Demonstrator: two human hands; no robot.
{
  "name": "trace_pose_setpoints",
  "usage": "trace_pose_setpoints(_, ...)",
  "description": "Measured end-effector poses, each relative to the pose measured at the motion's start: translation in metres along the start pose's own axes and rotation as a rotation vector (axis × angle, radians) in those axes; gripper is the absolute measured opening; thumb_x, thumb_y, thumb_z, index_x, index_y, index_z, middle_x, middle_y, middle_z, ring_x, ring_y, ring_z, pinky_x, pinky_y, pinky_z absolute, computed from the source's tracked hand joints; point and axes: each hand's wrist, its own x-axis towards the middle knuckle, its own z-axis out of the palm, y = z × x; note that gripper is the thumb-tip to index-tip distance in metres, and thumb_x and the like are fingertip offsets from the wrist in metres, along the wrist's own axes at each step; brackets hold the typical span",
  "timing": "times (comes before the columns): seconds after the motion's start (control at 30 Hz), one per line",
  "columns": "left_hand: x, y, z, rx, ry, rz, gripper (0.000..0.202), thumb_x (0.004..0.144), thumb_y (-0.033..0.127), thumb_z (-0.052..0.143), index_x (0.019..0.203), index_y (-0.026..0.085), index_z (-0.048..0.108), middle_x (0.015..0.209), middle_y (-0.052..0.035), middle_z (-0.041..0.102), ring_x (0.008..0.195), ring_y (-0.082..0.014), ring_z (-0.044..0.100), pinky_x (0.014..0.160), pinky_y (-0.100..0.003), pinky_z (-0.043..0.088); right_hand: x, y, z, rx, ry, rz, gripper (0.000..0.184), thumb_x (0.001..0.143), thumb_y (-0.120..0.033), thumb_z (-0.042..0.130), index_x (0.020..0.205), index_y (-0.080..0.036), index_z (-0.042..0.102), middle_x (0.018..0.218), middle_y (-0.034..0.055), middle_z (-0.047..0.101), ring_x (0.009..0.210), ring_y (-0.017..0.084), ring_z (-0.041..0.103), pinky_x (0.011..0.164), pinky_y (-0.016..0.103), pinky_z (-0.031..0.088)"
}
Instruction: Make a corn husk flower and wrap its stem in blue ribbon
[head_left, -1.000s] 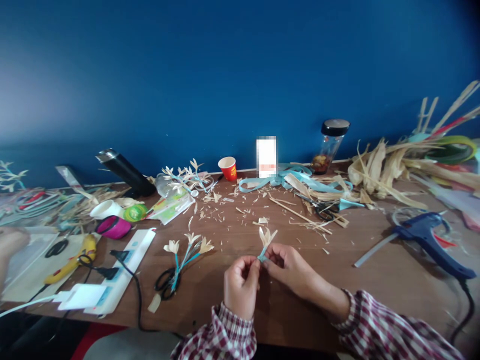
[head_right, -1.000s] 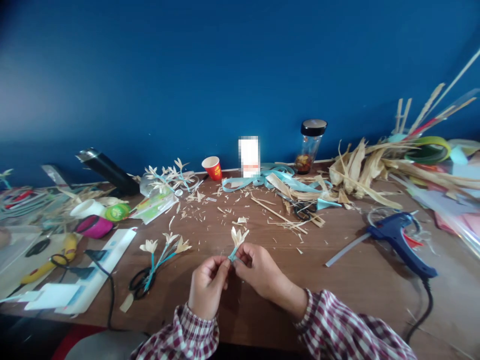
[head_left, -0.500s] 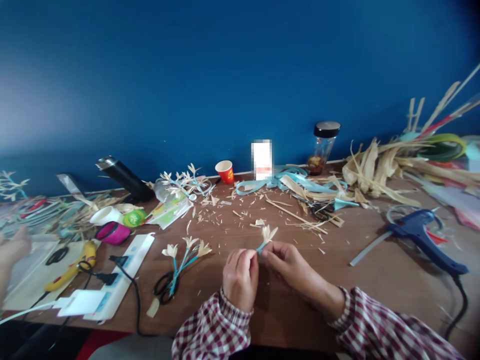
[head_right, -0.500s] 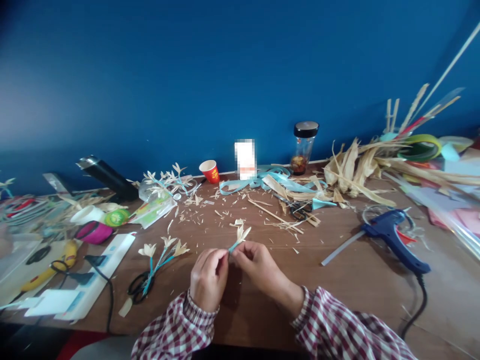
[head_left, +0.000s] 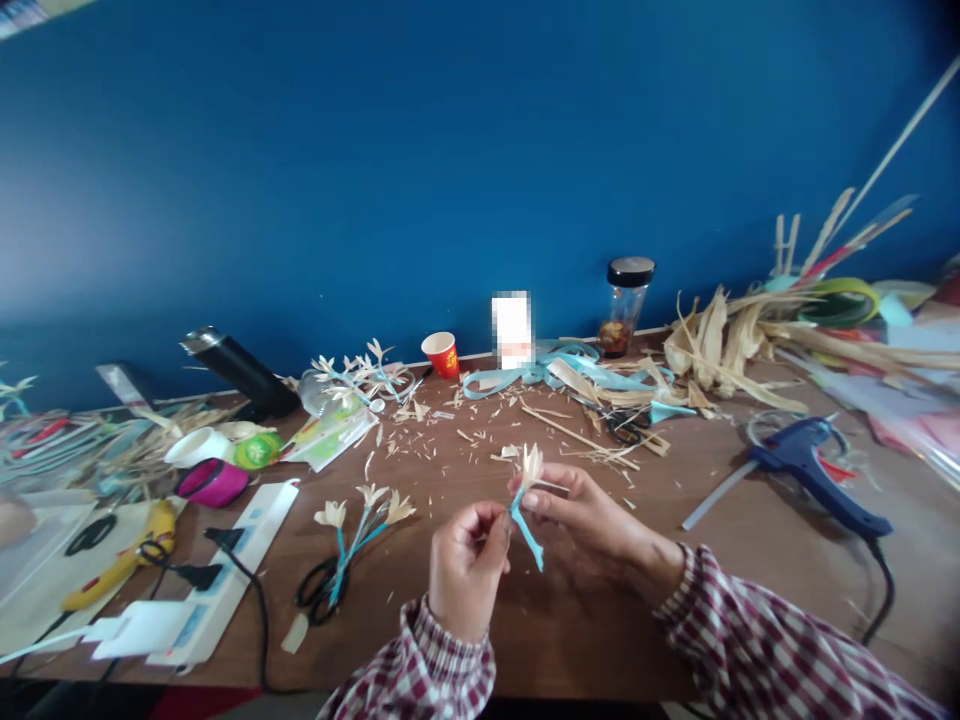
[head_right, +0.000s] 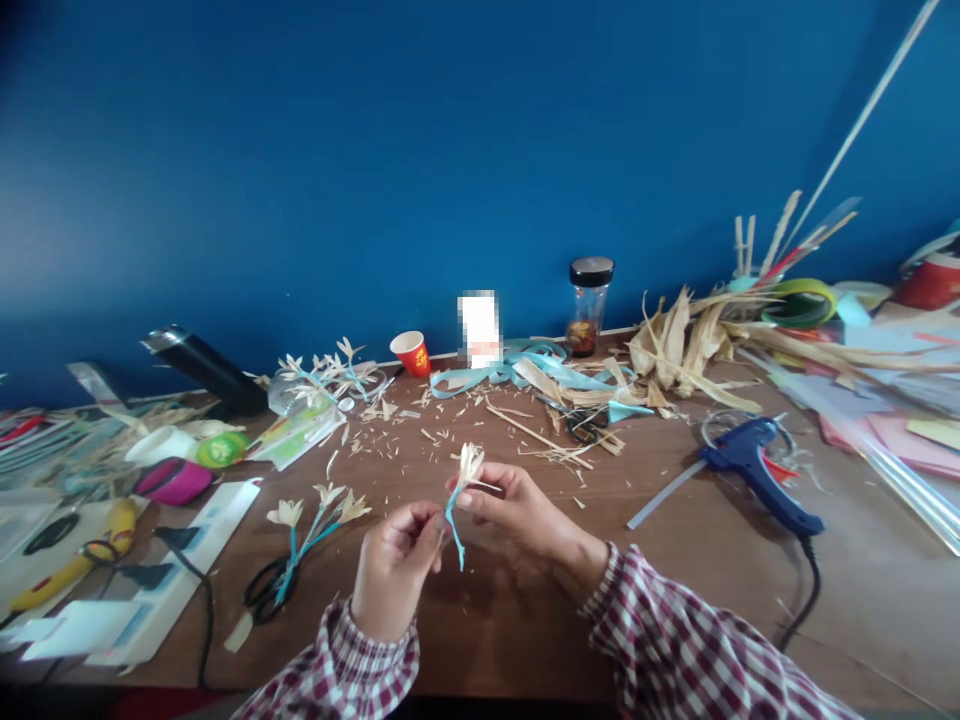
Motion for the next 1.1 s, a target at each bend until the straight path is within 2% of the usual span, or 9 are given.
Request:
trace_pose_setpoints(0.1, -0.001, -0.002, -0.001, -0.04, -0.025, -0.026, 0.019, 0.075, 0.034, 0.063, 0.075, 0.015, 0.063, 0.064, -0.0034, 0.063, 0.049, -0.0123, 0.055, 0.046, -0.023, 0.046, 0.001, -0.002, 0.001, -0.054, 0.021, -0.022, 0.027, 0.071, -0.042, 0.07, 0.074, -0.016, 0.063, 0.069, -0.0006, 0.057, 0.062, 0.01, 0.047, 0.058, 0.022, 0.039)
trace_pose_setpoints(0.17, -0.004, -0.003, -0.001, -0.011, 0.004, 0.019, 0.022, 0.071, 0.031, 0.067, 0.088, 0.016, 0.064, 0.079, -0.007, 0.065, 0.066, -0.0178, 0.062, 0.056, -0.026, 0.051, 0.002, 0.002, 0.002, -0.041, 0.073, -0.033, 0.029, 0.071, -0.044, 0.069, 0.073, -0.016, 0.062, 0.066, -0.0012, 0.055, 0.059, 0.01, 0.045, 0.056, 0.022, 0.038)
trace_pose_setpoints(0.3, -0.007, -0.005, 0.0, 0.074, 0.149, 0.14, 0.052, 0.055, 0.025, 0.08, 0.102, 0.021, 0.061, 0.105, -0.0094, 0.062, 0.097, -0.0247, 0.058, 0.08, -0.03, 0.049, 0.004, 0.015, 0.006, -0.034, 0.167, -0.062, 0.029, 0.07, -0.043, 0.07, 0.072, -0.015, 0.06, 0.062, -0.0031, 0.052, 0.054, 0.009, 0.042, 0.054, 0.022, 0.036)
trace_pose_setpoints(0.5, 0.003, -0.01, 0.005, 0.074, 0.16, 0.059, 0.017, 0.062, 0.033, 0.075, 0.07, 0.019, 0.068, 0.071, -0.0049, 0.069, 0.067, -0.0198, 0.062, 0.065, -0.028, 0.048, 0.002, 0.022, 0.008, -0.035, 0.105, -0.09, 0.027, 0.073, -0.04, 0.069, 0.073, -0.015, 0.06, 0.068, -0.0009, 0.057, 0.066, 0.012, 0.05, 0.066, 0.025, 0.041)
trace_pose_setpoints(0.6, 0.004, -0.017, 0.006, 0.026, 0.178, 0.024, 0.017, 0.066, 0.034, 0.073, 0.064, 0.018, 0.068, 0.063, -0.0035, 0.068, 0.061, -0.017, 0.061, 0.06, -0.026, 0.047, 0.0, 0.022, 0.009, -0.027, 0.067, -0.08, 0.026, 0.075, -0.041, 0.067, 0.076, -0.015, 0.061, 0.07, -0.0009, 0.058, 0.068, 0.012, 0.051, 0.068, 0.025, 0.042)
trace_pose_setpoints(0.7, 0.002, -0.024, 0.01, -0.212, 0.172, -0.124, 0.023, 0.061, 0.036, 0.076, 0.061, 0.016, 0.066, 0.055, -0.0007, 0.064, 0.052, -0.0125, 0.057, 0.052, -0.023, 0.046, -0.001, 0.023, 0.01, 0.033, 0.024, -0.055, 0.028, 0.075, -0.043, 0.066, 0.078, -0.016, 0.061, 0.071, -0.001, 0.057, 0.066, 0.012, 0.052, 0.065, 0.026, 0.043)
trace_pose_setpoints(0.83, 0.0, -0.022, 0.014, -0.656, 0.123, -0.384, 0.026, 0.054, 0.03, 0.082, 0.067, 0.014, 0.067, 0.061, -0.0009, 0.068, 0.057, -0.0126, 0.062, 0.056, -0.023, 0.051, 0.0, 0.026, 0.011, 0.099, -0.02, -0.066, 0.028, 0.076, -0.042, 0.066, 0.08, -0.015, 0.061, 0.073, 0.0, 0.058, 0.065, 0.011, 0.052, 0.065, 0.025, 0.042)
trace_pose_setpoints(0.97, -0.001, -0.018, 0.013, -0.813, 0.064, -0.541, 0.032, 0.049, 0.021, 0.085, 0.076, 0.013, 0.069, 0.072, -0.0039, 0.072, 0.068, -0.0154, 0.066, 0.058, -0.023, 0.054, -0.001, 0.022, 0.009, 0.09, -0.067, -0.058, 0.027, 0.075, -0.04, 0.068, 0.08, -0.013, 0.063, 0.073, -0.0003, 0.057, 0.066, 0.011, 0.051, 0.067, 0.024, 0.041)
trace_pose_setpoints(1.1, -0.005, -0.018, 0.01, -0.899, 0.012, -0.646, 0.023, 0.054, 0.014, 0.082, 0.073, 0.014, 0.068, 0.067, -0.0039, 0.071, 0.065, -0.0152, 0.067, 0.059, -0.024, 0.056, -0.004, 0.018, 0.005, 0.103, -0.117, 0.007, 0.028, 0.073, -0.039, 0.07, 0.091, -0.017, 0.066, 0.079, -0.0012, 0.056, 0.066, 0.009, 0.048, 0.064, 0.022, 0.04)
